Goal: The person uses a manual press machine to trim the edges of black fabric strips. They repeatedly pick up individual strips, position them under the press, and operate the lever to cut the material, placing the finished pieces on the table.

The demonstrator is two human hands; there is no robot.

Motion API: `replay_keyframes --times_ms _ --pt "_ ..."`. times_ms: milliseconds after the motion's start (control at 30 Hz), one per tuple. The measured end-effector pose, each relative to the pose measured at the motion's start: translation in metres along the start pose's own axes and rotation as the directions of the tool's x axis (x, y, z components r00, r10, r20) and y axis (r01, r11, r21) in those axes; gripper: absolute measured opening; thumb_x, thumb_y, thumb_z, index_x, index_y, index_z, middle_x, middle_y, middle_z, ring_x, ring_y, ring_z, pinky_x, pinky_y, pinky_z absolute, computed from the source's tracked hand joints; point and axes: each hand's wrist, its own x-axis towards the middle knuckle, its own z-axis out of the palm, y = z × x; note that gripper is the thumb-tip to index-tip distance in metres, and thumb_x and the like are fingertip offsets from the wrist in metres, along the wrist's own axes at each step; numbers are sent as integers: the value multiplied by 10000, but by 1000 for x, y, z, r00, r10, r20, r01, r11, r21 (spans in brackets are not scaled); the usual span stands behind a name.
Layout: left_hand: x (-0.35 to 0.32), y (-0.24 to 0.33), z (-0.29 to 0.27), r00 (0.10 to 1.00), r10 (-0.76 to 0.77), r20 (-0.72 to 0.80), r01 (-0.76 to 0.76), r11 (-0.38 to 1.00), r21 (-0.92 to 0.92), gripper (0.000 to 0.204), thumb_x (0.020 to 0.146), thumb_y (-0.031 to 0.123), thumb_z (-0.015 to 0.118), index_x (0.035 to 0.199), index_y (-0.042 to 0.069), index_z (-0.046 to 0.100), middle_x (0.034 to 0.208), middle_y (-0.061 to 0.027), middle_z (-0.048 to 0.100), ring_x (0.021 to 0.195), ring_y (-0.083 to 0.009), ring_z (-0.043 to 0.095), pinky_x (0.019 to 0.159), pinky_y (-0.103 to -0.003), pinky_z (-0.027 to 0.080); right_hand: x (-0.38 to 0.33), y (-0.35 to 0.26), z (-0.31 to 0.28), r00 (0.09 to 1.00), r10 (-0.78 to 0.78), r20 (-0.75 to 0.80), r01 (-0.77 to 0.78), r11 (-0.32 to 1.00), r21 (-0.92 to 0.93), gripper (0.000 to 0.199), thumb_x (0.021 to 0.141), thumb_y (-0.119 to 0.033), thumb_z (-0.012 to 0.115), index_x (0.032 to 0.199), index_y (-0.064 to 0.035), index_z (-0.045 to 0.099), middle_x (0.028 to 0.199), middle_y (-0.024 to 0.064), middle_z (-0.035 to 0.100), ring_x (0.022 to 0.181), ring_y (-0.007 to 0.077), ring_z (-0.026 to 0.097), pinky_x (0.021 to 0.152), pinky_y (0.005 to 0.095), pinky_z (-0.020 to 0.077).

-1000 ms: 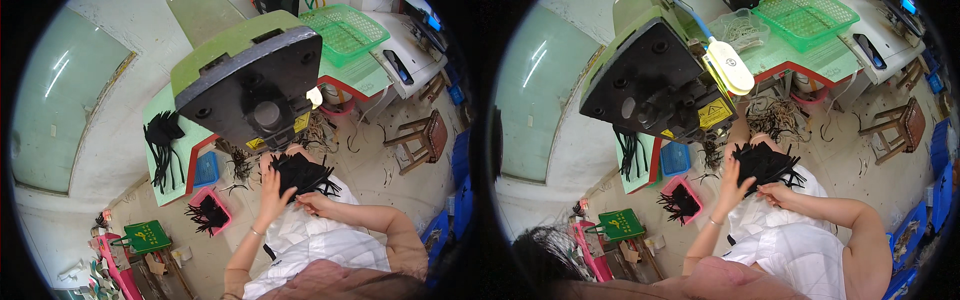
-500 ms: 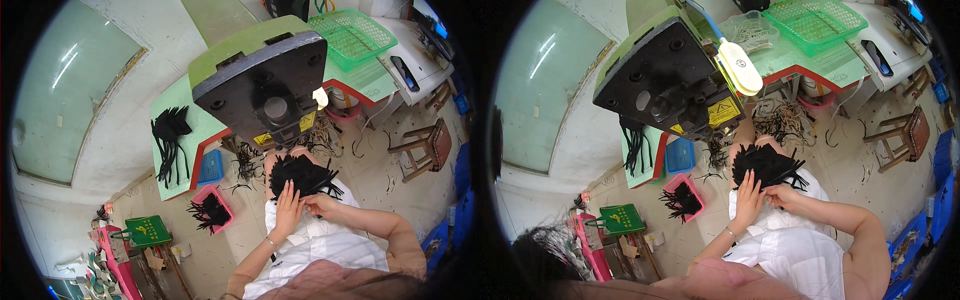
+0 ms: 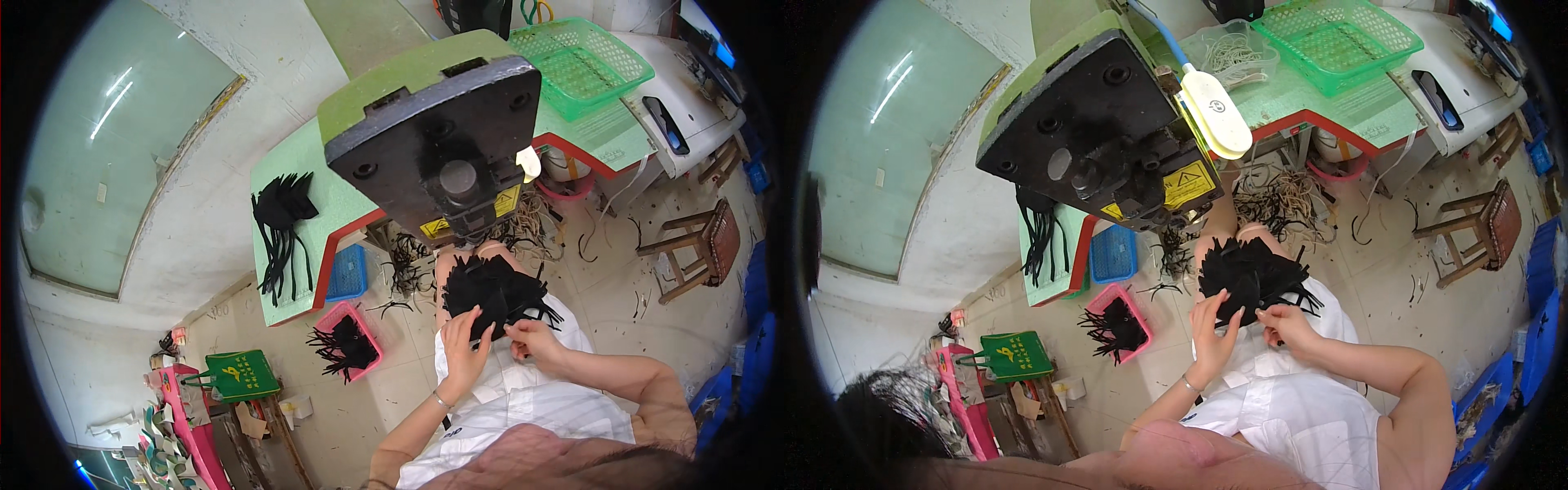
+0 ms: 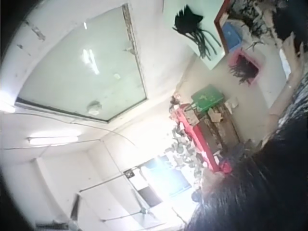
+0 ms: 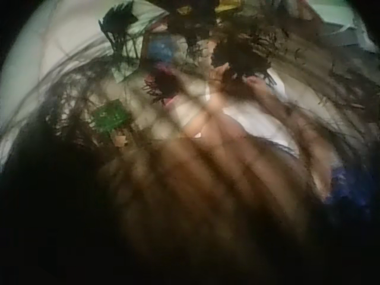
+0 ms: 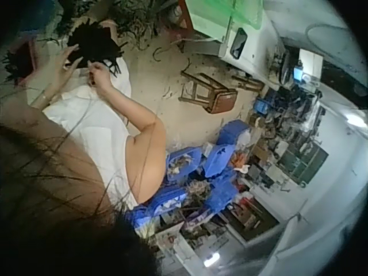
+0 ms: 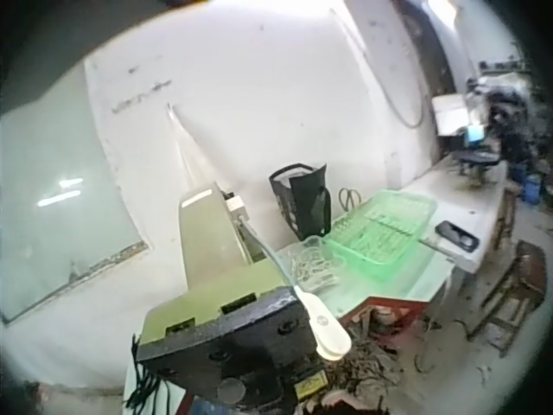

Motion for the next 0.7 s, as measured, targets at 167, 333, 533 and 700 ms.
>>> replay_keyframes --times_ms 167,333,533,700 --pt "35 11 -15 953 -46 299 203 831 -518 230 780 79 688 991 1 641 827 -50 552 745 -148 524 680 -267 416 -8 -32 -19 986 -32 166 -49 886 461 317 948 -350 474 809 -81 565 698 70 601 514 141 529 465 243 388" --pt "76 61 -36 980 51 190 24 928 -372 158 780 75 688 904 -5 630 788 -42 543 677 -128 505 579 -235 392 -3 -84 -27 865 -202 459 127 974 188 359 970 -325 411 956 -16 593 795 100 630 650 205 616 569 319 505" --pt "103 78 -30 995 -95 12 87 842 -532 115 861 130 643 875 23 602 733 34 526 627 -29 470 552 -177 374 -14 -150 -12 811 -431 395 480 877 -30 179 848 -81 619 998 15 597 856 69 647 748 142 622 624 276 508" --pt "108 59 -36 971 -227 79 214 669 -712 236 903 180 599 788 -24 631 686 -10 564 603 -68 558 567 -199 478 -41 -188 -11 794 -509 334 606 714 -351 141 806 -52 664 923 12 616 771 32 662 717 67 603 682 219 482"
